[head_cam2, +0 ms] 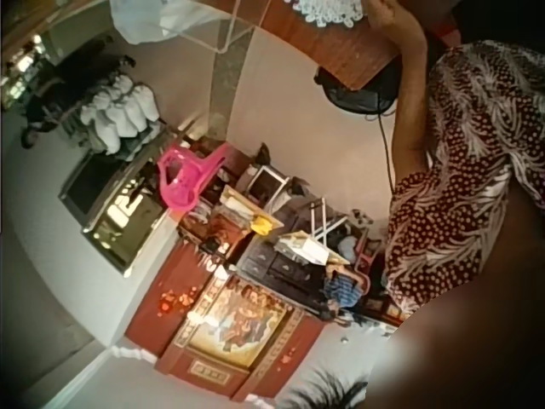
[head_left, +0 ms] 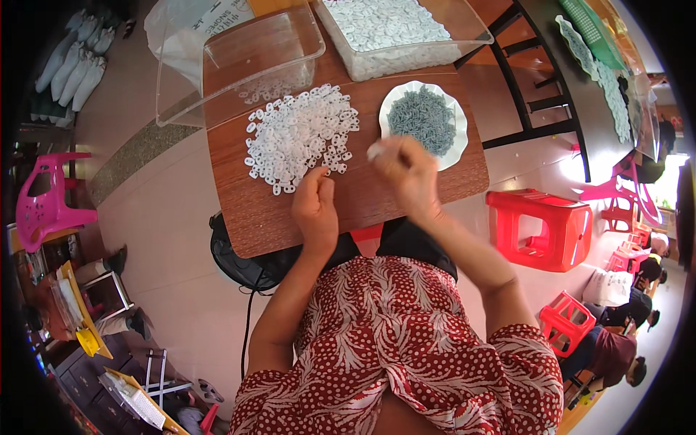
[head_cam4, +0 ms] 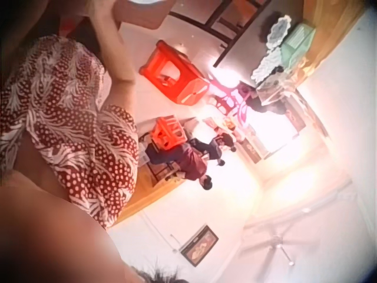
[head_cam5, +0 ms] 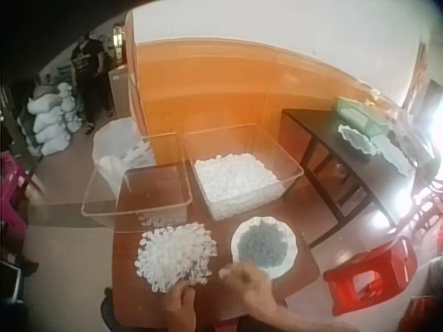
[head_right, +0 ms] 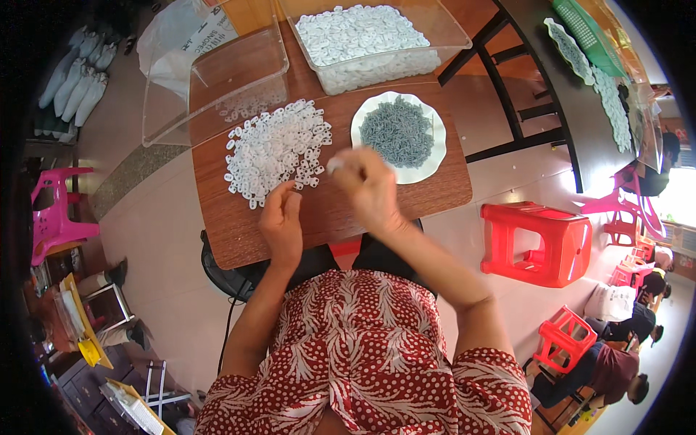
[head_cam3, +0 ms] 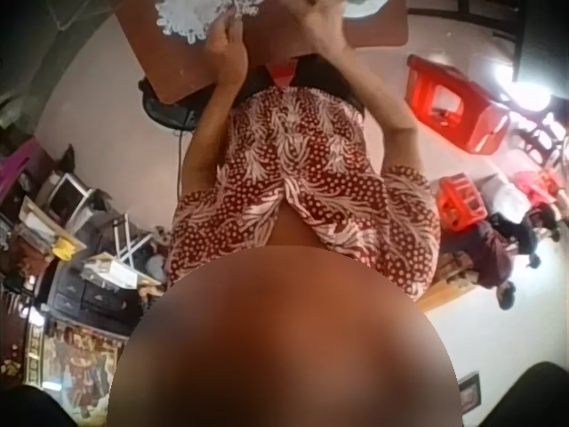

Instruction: Manual assembly of small white plastic clips or connectors at a workstation.

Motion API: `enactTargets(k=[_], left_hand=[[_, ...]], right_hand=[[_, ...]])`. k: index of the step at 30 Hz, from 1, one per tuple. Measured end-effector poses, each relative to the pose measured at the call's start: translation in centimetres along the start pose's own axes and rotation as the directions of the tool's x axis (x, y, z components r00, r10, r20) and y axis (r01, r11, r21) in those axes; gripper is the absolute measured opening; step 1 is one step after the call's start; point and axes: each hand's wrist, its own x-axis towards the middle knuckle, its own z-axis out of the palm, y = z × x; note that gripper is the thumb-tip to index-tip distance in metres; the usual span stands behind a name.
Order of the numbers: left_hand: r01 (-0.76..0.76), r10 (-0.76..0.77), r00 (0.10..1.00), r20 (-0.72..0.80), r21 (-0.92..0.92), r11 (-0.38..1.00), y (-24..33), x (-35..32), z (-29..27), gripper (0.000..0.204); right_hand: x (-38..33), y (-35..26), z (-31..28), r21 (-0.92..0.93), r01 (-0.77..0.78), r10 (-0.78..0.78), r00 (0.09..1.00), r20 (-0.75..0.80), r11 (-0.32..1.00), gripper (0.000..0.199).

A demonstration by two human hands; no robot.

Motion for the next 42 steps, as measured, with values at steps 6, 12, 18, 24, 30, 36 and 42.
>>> enactTargets(k=[6,12,18,24,30,36,42], left_hand=[[-0.449,0.466,0.869,0.169,0.666,0.596,-2.1,2.7,-1.0,0.017],[-0.523,0.463,0.835,0.298,0.692,0.498,-2.5,3.4,1.1,0.016],[-0.684,0.554,0.692,0.463,0.666,0.298,-3.7,4.3,1.6,0.01],[-0.678,0.509,0.718,0.475,0.642,0.356,-3.6,3.9,1.5,0.016],[-0.573,0.545,0.808,0.223,0.507,0.644,-2.3,2.8,0.9,0.009],[-0.072,0.058,0.993,0.098,0.151,0.986,-1.4,1.3,-0.6,0.009],[0.133,-0.127,0.989,0.079,-0.064,0.989,-1.9,1.4,-1.0,0.005]], right_hand=[[12.6,-2.0,-4.1,-0.337,0.283,-0.371,0.899,-0.234,0.898,0.019],[22.0,0.9,-6.6,-0.753,0.374,-0.695,0.703,-0.151,0.542,0.023],[18.4,-0.8,-4.4,-0.773,0.476,-0.784,0.619,-0.043,0.418,0.016],[11.8,0.4,-1.5,-0.562,0.61,-0.684,0.722,0.103,0.559,0.013],[8.7,6.5,2.2,-0.491,0.614,-0.56,0.782,0.272,0.618,0.017],[9.0,7.6,3.8,-0.63,0.592,-0.433,0.803,0.409,0.502,0.016],[8.6,7.9,4.1,-0.593,0.643,-0.423,0.766,0.485,0.484,0.011]])
